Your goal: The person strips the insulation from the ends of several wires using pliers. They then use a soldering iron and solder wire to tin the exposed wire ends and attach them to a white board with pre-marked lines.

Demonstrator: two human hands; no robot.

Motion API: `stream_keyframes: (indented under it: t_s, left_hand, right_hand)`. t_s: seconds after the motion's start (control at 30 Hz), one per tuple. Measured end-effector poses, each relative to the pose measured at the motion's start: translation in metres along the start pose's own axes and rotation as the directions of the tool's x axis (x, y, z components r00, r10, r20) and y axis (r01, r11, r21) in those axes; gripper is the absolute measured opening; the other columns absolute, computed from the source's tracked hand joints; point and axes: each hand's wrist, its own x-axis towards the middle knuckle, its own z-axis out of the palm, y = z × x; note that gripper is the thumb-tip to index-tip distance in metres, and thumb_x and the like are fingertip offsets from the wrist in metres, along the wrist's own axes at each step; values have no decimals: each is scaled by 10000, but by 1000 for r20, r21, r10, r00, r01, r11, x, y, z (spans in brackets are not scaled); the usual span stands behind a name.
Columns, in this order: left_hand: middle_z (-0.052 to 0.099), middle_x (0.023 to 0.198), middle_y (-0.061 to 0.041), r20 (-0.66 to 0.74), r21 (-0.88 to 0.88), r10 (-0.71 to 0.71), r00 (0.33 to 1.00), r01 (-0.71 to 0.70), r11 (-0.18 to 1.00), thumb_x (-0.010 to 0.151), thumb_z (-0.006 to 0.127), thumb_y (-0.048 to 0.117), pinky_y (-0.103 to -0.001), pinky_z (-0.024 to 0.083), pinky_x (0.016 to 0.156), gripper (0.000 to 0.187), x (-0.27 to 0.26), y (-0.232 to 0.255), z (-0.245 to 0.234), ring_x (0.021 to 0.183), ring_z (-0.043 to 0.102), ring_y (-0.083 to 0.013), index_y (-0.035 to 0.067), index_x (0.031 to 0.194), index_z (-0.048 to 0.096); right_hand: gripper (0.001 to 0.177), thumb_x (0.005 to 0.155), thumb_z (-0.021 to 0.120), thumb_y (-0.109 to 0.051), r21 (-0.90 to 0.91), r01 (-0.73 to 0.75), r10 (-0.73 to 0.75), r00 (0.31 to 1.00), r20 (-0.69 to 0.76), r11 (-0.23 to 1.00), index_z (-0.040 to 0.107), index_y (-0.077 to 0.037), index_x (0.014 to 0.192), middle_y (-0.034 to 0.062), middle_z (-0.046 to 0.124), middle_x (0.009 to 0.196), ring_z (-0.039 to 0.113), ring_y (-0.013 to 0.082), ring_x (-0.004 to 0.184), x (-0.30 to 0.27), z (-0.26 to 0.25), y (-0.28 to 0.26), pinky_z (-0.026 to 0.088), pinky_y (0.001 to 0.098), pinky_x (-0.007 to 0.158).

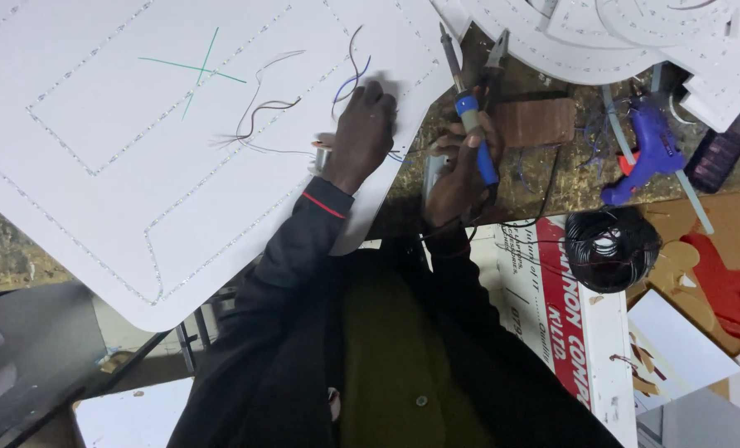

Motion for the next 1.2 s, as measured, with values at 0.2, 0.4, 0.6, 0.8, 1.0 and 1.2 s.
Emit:
stream_keyframes:
  t_s: [0.2,0.4,0.6,0.8,1.0,1.2]
  left_hand:
    - [575,1064,-186,30,-56,-46,998,48,997,945,626,-43,-604,468,667,107,3,-7,-14,964,578,-453,48,998,606]
    - [612,997,-1,-256,-448,-218,942,84,890,919,398,-85,-332,444,768,338,14,-7,-192,847,530,-157,136,1112,564]
    - [761,1050,-156,-298,-261,-40,954,-42,964,939,578,-162,-446,556,837,262,-5,-50,-208,912,718,-332,-8,1085,731]
    - [651,955,-114,-236,-173,-285,929,249,953,971,575,-24,-460,482,693,138,-47,-90,-120,782,611,-344,58,972,685]
    - [673,1000,-121,-298,-211,-289,910,233,949,998,667,-16,-476,522,733,78,-53,-98,-105,856,662,-355,51,960,656]
    - [646,914,-26,-151,-461,-426,892,318,829,1220,708,66,-325,475,691,109,-67,-85,-199,768,551,-131,76,1117,674]
  right_hand:
    - [467,1163,642,-477,39,172,-173,985,17,984,678,-80,1407,185,822,1040,775,208,727,4,-4,11,619,285,606]
    - [530,1144,635,-512,55,86,-89,994,69,995,645,-75,1444,144,792,1065,742,192,717,0,-7,6,594,289,647]
    - [497,1125,721,-468,173,66,-94,983,159,983,688,-47,1388,184,766,1017,735,206,746,-12,12,13,596,270,600]
    - [474,1152,682,-440,120,-13,-27,946,324,993,644,-65,1439,194,781,1055,764,226,815,-35,16,20,629,310,685]
    - [453,1158,662,-424,55,20,-43,887,459,998,652,-34,1388,197,770,1057,755,237,808,-46,23,9,643,328,735]
    - [445,1163,687,-422,103,27,-69,898,434,994,663,-48,1401,205,796,1057,777,240,790,-36,19,22,646,320,688]
